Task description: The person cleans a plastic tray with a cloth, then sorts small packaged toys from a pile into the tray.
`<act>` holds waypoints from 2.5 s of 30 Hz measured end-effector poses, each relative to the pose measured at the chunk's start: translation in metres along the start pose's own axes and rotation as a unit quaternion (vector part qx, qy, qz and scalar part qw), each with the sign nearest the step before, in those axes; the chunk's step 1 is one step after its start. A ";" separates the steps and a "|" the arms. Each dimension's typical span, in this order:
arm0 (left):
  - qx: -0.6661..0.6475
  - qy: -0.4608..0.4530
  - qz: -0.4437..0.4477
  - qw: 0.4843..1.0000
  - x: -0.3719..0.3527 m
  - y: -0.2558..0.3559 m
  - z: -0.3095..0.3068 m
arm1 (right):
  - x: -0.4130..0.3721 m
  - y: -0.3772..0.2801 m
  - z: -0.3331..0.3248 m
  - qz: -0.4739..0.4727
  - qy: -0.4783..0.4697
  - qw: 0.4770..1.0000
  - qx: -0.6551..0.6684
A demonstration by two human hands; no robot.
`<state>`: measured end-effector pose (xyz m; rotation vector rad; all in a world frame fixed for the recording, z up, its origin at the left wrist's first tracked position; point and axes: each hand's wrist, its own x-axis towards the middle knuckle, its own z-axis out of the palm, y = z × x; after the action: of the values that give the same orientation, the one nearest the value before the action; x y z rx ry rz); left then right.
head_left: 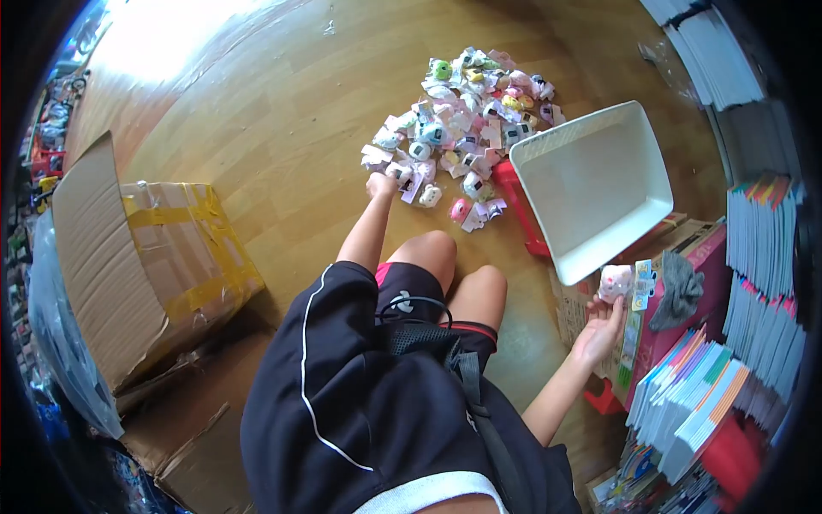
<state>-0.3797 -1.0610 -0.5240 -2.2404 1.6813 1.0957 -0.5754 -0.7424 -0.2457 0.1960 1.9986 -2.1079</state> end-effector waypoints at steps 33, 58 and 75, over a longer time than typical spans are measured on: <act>0.045 -0.261 0.544 0.796 -0.175 0.229 -0.049 | 0.090 0.052 0.027 -0.181 0.040 0.964 -0.189; -0.079 -0.214 0.564 0.793 -0.364 0.142 -0.184 | -0.140 -0.102 -0.301 -0.320 0.345 0.878 0.088; 0.038 -0.294 0.558 0.775 -0.620 0.204 -0.326 | -0.224 -0.293 -0.287 -0.026 0.482 0.874 0.063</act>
<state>-0.4778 -0.8169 0.1570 -0.4769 2.5758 1.5792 -0.4516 -0.4272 0.0766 1.4865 2.2914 -2.4198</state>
